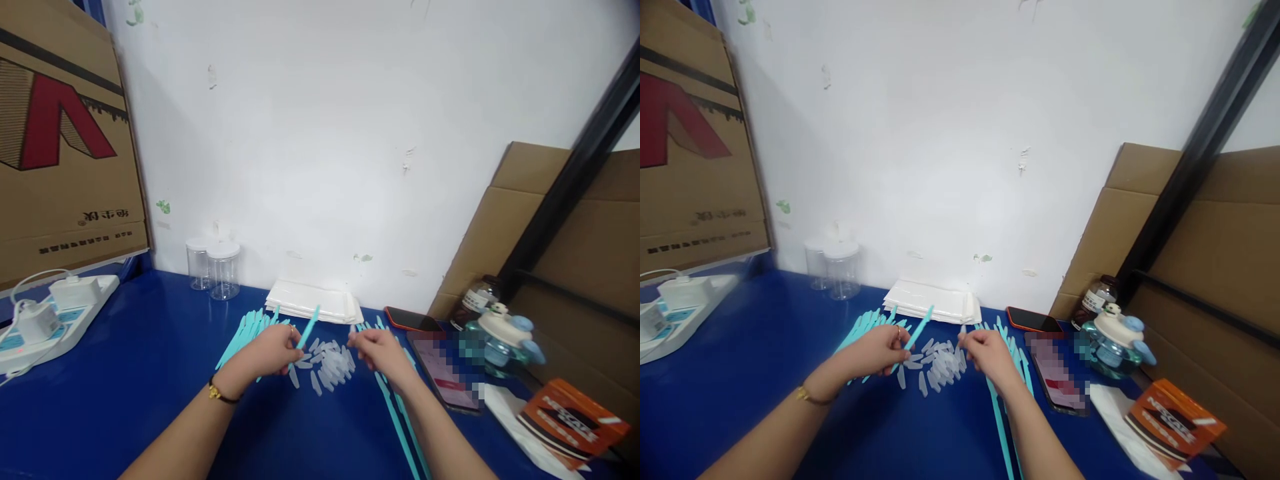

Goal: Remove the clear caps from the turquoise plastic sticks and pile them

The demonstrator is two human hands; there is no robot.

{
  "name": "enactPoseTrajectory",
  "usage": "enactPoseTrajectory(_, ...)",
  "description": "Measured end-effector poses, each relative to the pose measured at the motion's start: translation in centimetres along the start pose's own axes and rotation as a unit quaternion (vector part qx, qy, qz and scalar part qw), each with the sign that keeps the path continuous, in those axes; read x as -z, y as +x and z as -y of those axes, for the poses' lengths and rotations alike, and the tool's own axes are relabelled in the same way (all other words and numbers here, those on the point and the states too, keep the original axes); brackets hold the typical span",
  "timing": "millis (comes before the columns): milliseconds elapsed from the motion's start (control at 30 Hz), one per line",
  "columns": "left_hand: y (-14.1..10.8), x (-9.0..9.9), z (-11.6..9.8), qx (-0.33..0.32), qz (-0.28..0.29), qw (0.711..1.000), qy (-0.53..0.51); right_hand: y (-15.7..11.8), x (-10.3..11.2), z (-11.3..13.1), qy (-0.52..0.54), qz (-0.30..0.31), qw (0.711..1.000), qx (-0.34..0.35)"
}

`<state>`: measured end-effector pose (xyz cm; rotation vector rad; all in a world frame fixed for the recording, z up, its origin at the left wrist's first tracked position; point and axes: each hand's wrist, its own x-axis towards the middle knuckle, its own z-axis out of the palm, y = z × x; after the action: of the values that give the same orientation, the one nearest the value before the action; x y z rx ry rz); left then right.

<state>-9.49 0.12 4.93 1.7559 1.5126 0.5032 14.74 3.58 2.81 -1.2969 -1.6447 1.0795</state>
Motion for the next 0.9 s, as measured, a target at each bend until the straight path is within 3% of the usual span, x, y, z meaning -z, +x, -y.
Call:
enactPoseTrajectory(133,0.6,1.2,1.5,0.079,-0.054,0.995,0.032,0.0,-1.7,-0.2,-0.187,0.018,0.982,0.026)
enactPoseTrajectory(267,1.2,1.2,2.8,0.118,-0.055,0.990,0.047,-0.4,0.2,0.2,-0.309,-0.019,0.950,0.039)
enactPoseTrajectory(433,1.8,0.8,3.5,0.129,-0.065,0.988,0.062,-1.6,3.4,0.4,-0.484,0.008,0.872,-0.069)
enactPoseTrajectory(533,1.9,0.8,3.6,0.124,-0.067,0.988,0.064,-1.9,2.8,0.4,-0.537,0.034,0.836,-0.107)
enactPoseTrajectory(600,1.8,0.9,3.5,0.109,-0.078,0.989,0.062,-1.9,1.9,0.4,-0.547,0.046,0.828,-0.113)
enactPoseTrajectory(767,1.3,0.7,1.8,-0.001,-0.091,0.996,0.022,-1.7,1.2,0.4,-0.518,0.026,0.849,-0.100)
enactPoseTrajectory(833,0.9,0.0,0.7,-0.040,-0.065,0.997,-0.024,-1.5,1.5,0.4,-0.447,0.009,0.891,-0.074)
enactPoseTrajectory(900,0.6,-1.2,-0.5,-0.058,-0.012,0.995,-0.081,-1.3,1.7,0.6,-0.297,0.010,0.954,-0.045)
